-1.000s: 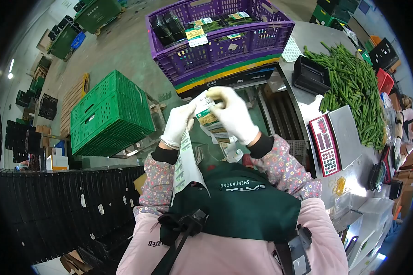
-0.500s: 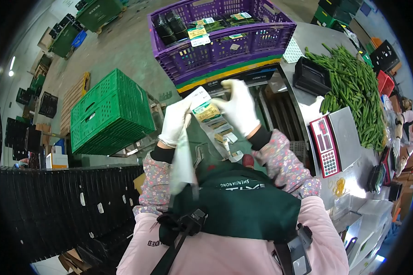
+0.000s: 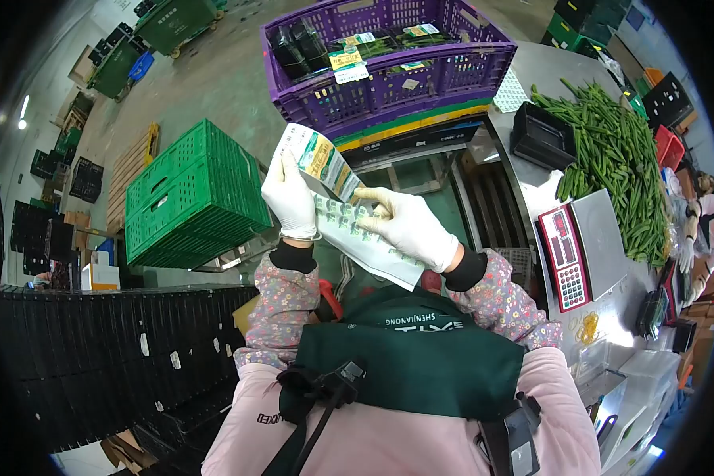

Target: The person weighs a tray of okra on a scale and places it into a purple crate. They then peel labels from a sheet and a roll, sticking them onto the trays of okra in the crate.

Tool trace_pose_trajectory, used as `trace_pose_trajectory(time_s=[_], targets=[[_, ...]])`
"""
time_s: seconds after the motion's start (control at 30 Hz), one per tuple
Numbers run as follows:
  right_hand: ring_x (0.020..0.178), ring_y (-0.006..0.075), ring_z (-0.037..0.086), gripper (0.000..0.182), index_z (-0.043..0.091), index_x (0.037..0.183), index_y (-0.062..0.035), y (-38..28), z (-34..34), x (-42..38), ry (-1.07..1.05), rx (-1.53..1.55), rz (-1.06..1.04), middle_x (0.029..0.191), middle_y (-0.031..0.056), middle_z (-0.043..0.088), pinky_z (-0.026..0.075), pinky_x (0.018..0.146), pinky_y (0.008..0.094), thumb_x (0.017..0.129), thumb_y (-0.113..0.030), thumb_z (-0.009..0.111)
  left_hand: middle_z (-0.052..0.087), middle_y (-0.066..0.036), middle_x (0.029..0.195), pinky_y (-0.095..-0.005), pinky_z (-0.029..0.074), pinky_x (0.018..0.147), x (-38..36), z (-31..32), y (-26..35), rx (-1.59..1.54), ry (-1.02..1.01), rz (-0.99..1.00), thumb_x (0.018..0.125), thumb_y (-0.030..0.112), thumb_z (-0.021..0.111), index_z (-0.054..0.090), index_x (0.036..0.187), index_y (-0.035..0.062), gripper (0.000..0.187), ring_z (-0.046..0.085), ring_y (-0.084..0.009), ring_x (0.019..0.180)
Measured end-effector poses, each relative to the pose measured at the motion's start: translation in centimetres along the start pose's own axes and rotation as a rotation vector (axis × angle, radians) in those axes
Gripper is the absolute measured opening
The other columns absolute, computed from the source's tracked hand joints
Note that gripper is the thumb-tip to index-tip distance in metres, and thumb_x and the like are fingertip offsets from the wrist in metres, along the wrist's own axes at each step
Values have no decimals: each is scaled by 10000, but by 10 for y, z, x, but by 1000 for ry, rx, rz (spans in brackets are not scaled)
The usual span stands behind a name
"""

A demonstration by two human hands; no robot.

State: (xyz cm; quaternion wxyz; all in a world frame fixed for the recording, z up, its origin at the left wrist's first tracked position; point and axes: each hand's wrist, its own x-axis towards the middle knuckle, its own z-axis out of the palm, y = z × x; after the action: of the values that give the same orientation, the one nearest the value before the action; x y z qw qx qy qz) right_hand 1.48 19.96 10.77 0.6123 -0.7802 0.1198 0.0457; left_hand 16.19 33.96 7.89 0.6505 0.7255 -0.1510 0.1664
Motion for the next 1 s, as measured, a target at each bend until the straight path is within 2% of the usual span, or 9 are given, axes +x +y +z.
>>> trace_pose_trajectory(time_s=[0.07,0.17,0.23,0.6,0.7,0.77,0.83,0.9,1.0], targets=[[712,186,664,518,568,1337,-45,1,3,-1,-19,17,9,856,81,710,520,689,302,887,-251,723,733,-184,1025,-331,537,788,0,4,2,10,32,30,1022,116,511,639,1182,-99,297,696,-187,891],[808,229,673,499,558,1334,-55,1,10,2,117,-198,-282,954,101,702,532,706,330,886,-221,704,734,-211,997,-348,548,763,0,9,3,138,51,46,1014,126,524,647,1188,-75,293,721,-227,855],[920,247,643,484,568,1306,-76,-6,17,10,422,-724,-643,1055,86,668,536,739,349,862,-212,702,724,-238,984,-363,555,741,-1,13,-2,291,25,73,1004,134,536,655,1193,-49,290,734,-269,838],[825,247,596,414,604,1177,-37,5,51,13,378,-916,-700,901,70,572,513,637,350,788,-161,674,721,-240,975,-387,552,744,-1,16,-21,352,18,-17,991,155,549,670,1172,-42,293,735,-309,850],[827,242,599,377,623,1156,-44,14,57,4,318,-960,-773,881,58,579,512,628,350,797,-145,678,721,-238,964,-392,544,740,4,15,-35,405,14,-69,990,168,552,675,1154,-41,292,731,-293,829],[785,210,613,275,641,1106,-48,-8,41,-9,284,-869,-852,885,65,612,507,608,321,845,-128,667,731,-158,829,-318,495,601,16,10,-57,207,39,32,996,176,555,699,1099,-43,282,663,-187,649],[698,132,608,154,653,1040,-44,-22,27,-11,475,-211,-644,858,43,639,484,583,261,930,-149,633,690,-91,764,-270,422,546,33,-8,-71,44,-167,-112,997,183,563,703,1087,-40,278,572,-125,584],[638,60,569,171,656,991,-39,-36,-8,-4,269,282,-163,806,-1,634,456,571,213,978,-203,608,556,63,665,-189,219,456,43,-19,-81,-345,-481,-432,1005,219,576,698,1093,-36,296,344,-6,479],[558,35,483,404,682,851,-67,-20,-51,32,56,91,21,688,-51,583,395,532,209,982,-437,586,593,41,681,-192,220,413,46,-29,-33,-439,-793,-486,1022,240,552,677,1142,-51,338,335,12,438]])
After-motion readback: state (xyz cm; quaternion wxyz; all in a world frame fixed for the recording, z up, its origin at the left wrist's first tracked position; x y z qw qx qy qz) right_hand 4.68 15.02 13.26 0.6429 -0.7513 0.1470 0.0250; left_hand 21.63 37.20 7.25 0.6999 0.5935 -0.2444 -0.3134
